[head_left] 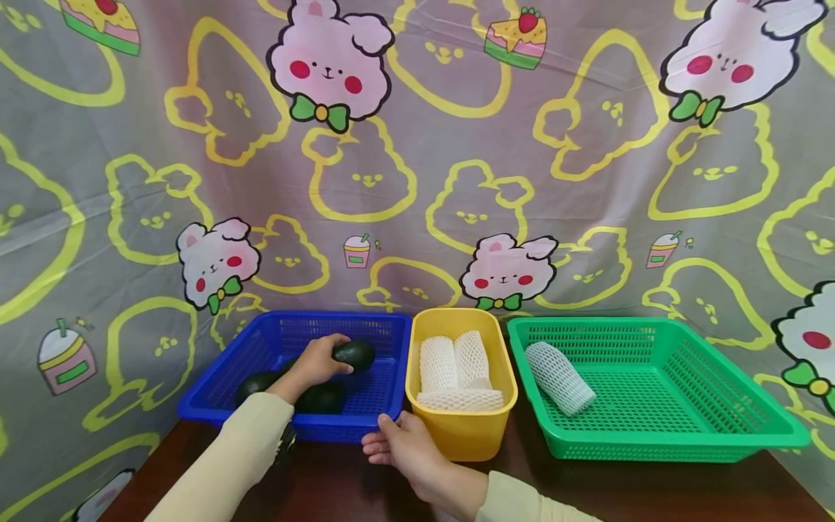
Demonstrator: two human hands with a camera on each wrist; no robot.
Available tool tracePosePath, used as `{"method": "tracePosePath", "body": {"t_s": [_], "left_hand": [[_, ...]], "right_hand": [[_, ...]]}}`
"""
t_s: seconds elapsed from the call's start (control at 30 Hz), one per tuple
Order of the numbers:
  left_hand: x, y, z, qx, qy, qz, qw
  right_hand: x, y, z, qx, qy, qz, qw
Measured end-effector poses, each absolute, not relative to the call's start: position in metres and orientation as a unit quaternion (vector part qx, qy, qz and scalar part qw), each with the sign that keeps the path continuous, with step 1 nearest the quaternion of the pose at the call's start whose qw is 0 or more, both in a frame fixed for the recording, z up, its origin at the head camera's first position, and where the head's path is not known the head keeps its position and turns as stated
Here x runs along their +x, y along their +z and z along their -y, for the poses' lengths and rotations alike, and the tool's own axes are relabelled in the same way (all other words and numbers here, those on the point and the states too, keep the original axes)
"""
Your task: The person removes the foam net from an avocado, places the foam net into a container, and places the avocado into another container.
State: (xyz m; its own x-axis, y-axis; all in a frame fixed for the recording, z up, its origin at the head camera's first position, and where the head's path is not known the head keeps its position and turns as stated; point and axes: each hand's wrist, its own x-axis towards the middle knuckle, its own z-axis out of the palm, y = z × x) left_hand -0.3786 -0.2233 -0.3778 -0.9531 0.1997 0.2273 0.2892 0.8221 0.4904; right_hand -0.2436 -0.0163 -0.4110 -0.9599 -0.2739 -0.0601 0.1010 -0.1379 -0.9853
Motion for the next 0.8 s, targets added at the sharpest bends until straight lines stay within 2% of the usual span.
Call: {"method": "tracePosePath", "body": {"t_s": [0.5,0.8], "left_hand": [[-0.3792,-0.3776,0.2173,-0.133,-0.204,0.969,0.038],[-0.3793,-0.3805,0.2155,-0.121,-0.185,0.975,0.031]], "right_hand": [[-0.2423,-0.4102,0.0145,-0.084,-0.754,-0.642,0.112],[-0.2414,-0.4107,0.0141,-0.093,-0.760,-0.634,0.109]]}}
